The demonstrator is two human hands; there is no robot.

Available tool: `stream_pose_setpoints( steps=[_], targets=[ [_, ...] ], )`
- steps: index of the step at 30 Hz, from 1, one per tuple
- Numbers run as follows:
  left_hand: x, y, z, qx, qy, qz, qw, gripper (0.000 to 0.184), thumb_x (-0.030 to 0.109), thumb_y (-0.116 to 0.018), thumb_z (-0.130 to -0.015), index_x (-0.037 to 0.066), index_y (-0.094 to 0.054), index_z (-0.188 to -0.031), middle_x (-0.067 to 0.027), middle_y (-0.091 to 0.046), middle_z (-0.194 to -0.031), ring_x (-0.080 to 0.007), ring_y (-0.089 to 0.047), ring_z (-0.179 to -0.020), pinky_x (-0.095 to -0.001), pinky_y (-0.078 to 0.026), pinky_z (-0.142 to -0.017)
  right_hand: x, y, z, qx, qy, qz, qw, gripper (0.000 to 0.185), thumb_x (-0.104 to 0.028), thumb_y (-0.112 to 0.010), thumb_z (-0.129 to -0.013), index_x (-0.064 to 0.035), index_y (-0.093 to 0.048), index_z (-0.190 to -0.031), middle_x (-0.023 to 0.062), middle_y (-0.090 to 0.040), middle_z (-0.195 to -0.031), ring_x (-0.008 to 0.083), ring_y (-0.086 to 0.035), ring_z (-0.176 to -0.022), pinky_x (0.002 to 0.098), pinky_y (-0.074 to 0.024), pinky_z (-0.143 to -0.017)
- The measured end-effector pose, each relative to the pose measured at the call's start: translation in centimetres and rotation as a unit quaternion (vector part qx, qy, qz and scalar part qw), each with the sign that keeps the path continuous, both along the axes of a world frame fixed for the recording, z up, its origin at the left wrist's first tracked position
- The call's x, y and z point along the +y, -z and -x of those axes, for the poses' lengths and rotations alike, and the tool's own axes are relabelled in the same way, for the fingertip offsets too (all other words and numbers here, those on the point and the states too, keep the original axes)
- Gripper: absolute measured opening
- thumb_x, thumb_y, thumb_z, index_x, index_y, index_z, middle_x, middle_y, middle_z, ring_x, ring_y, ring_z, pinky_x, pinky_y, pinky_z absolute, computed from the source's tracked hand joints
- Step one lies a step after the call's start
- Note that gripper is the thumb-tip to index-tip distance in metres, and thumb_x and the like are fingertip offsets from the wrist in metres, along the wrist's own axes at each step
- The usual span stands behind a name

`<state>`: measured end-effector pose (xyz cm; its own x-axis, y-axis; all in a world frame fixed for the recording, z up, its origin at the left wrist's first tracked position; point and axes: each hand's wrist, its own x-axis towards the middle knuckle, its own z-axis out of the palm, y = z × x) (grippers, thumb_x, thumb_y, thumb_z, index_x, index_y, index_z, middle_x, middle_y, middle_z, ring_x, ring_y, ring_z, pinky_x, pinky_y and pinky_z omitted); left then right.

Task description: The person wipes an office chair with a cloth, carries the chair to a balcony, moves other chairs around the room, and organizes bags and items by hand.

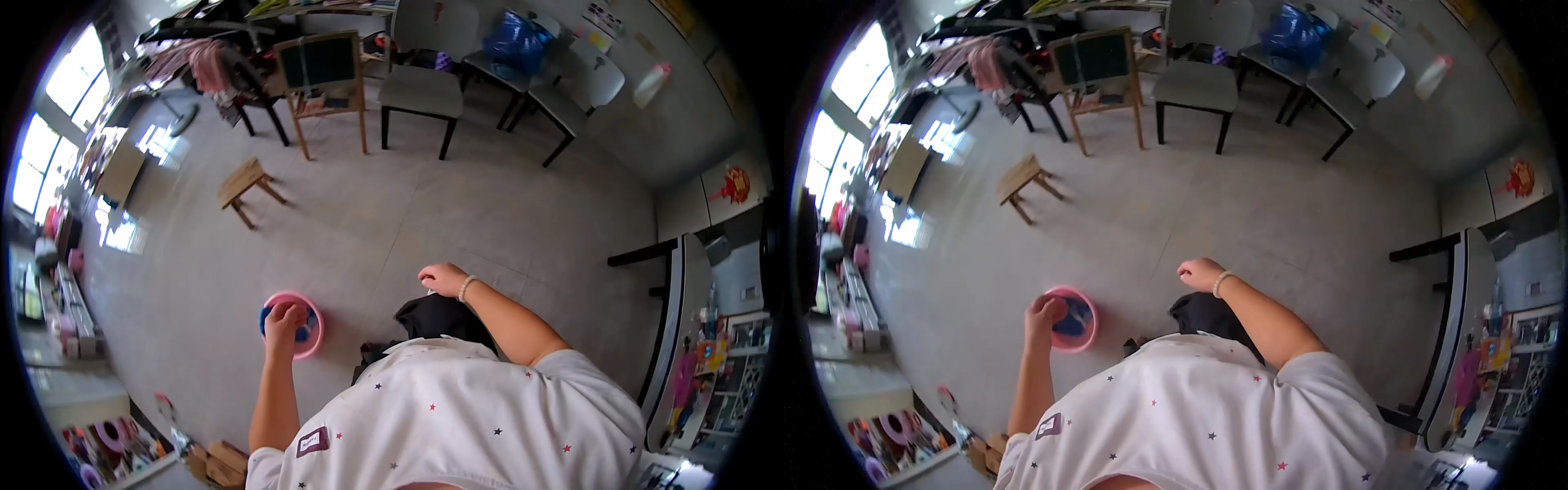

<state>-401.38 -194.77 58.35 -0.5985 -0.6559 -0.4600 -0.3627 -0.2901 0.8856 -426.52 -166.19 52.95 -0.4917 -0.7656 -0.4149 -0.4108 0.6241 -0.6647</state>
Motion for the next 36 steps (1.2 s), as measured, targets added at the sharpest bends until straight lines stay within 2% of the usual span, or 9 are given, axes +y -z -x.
stream_pose_setpoints(
  steps=[1, 8, 11, 15, 19, 27, 31, 34, 36],
  targets=[
    [0.5, -1.9, 4.5, 0.002, 0.027, -0.006, 1.0, 0.015, 0.01, -0.053, -0.086, -0.002, -0.058, -0.095, -0.0094, -0.063, -0.082, -0.0154, -0.062, -0.073, -0.0238, -0.05, -0.064, 0.9, 0.5, 2.1, -0.002, 0.02, 0.005, 1.0, 0.029, -0.023, -0.051, -0.08, -0.0071, -0.062, -0.102, 0.0112, -0.065, -0.096, 0.0258, -0.061, -0.088, 0.0329, -0.0465, -0.08],
    [6.4, -0.2, 30.4, 0.035, 0.179, -0.05, 0.982, 0.021, 0.012, -0.054, -0.085, -0.003, -0.057, -0.098, -0.0108, -0.062, -0.085, -0.0192, -0.062, -0.078, -0.0287, -0.051, -0.07, 9.7, 3.4, 19.6, -0.075, 0.209, 0.065, 0.973, 0.026, -0.02, -0.056, -0.08, -0.004, -0.063, -0.098, 0.0089, -0.066, -0.086, 0.0178, -0.062, -0.076, 0.03, -0.0482, -0.072],
    [10.0, -2.0, 40.1, 0.013, 0.209, -0.093, 0.973, 0.018, 0.01, -0.052, -0.086, -0.003, -0.057, -0.098, -0.0098, -0.062, -0.085, -0.0182, -0.061, -0.077, -0.0284, -0.05, -0.071, 12.8, 1.5, 27.8, -0.115, 0.262, 0.069, 0.956, 0.025, -0.017, -0.054, -0.081, -0.0008, -0.061, -0.099, 0.0054, -0.064, -0.081, 0.0117, -0.059, -0.068, 0.0262, -0.0487, -0.067],
    [11.2, -3.1, 51.0, 0.044, 0.25, -0.055, 0.966, 0.018, 0.011, -0.051, -0.087, -0.002, -0.057, -0.097, -0.0085, -0.062, -0.085, -0.0163, -0.061, -0.079, -0.0272, -0.049, -0.072, 13.7, -1.4, 38.5, -0.203, 0.351, 0.169, 0.898, 0.021, -0.012, -0.051, -0.086, 0.0023, -0.06, -0.099, 0.0048, -0.062, -0.081, 0.0097, -0.058, -0.07, 0.0232, -0.0488, -0.068],
    [10.9, -4.2, 61.0, 0.044, 0.252, -0.058, 0.965, 0.017, 0.011, -0.051, -0.088, -0.001, -0.057, -0.098, -0.009, -0.062, -0.086, -0.0169, -0.06, -0.081, -0.0284, -0.049, -0.074, 9.9, -4.9, 48.6, -0.239, 0.376, 0.238, 0.863, 0.021, -0.011, -0.049, -0.088, 0.0023, -0.058, -0.101, 0.0066, -0.062, -0.084, 0.0111, -0.059, -0.072, 0.023, -0.0489, -0.07],
    [4.0, 0.8, 81.0, -0.006, 0.19, -0.081, 0.978, 0.017, 0.012, -0.052, -0.086, -0.001, -0.057, -0.096, -0.0084, -0.062, -0.084, -0.0172, -0.061, -0.079, -0.027, -0.05, -0.071, 0.7, -5.8, 69.9, -0.236, 0.267, 0.229, 0.906, 0.019, -0.01, -0.05, -0.087, 0.0024, -0.059, -0.099, 0.0057, -0.063, -0.083, 0.0103, -0.059, -0.072, 0.0234, -0.049, -0.069],
    [1.8, -0.6, 91.9, 0.026, 0.203, -0.074, 0.976, 0.017, 0.013, -0.054, -0.086, -0.001, -0.057, -0.096, -0.0079, -0.061, -0.083, -0.0158, -0.06, -0.076, -0.0259, -0.049, -0.069, -0.7, -7.5, 80.9, -0.266, 0.277, 0.204, 0.901, 0.019, -0.009, -0.052, -0.086, 0.002, -0.059, -0.1, 0.0054, -0.063, -0.083, 0.01, -0.059, -0.071, 0.0231, -0.0487, -0.068],
    [1.2, -1.4, 99.7, 0.046, 0.231, -0.013, 0.972, 0.017, 0.012, -0.054, -0.086, -0.001, -0.057, -0.098, -0.0075, -0.061, -0.083, -0.014, -0.059, -0.075, -0.0255, -0.049, -0.069, -1.7, -8.5, 89.0, -0.188, 0.284, 0.197, 0.919, 0.019, -0.008, -0.053, -0.085, 0.0014, -0.059, -0.101, 0.0046, -0.063, -0.085, 0.0095, -0.059, -0.072, 0.0228, -0.0481, -0.069],
    [2.0, -3.3, 103.9, 0.057, 0.238, -0.025, 0.969, 0.018, 0.011, -0.054, -0.086, -0.001, -0.057, -0.098, -0.0065, -0.061, -0.083, -0.0128, -0.058, -0.076, -0.025, -0.048, -0.069, -2.4, -9.1, 93.9, -0.204, 0.314, 0.233, 0.897, 0.023, -0.01, -0.053, -0.084, 0.0, -0.057, -0.105, 0.0038, -0.062, -0.086, 0.0092, -0.058, -0.075, 0.021, -0.0454, -0.066]
  ],
)
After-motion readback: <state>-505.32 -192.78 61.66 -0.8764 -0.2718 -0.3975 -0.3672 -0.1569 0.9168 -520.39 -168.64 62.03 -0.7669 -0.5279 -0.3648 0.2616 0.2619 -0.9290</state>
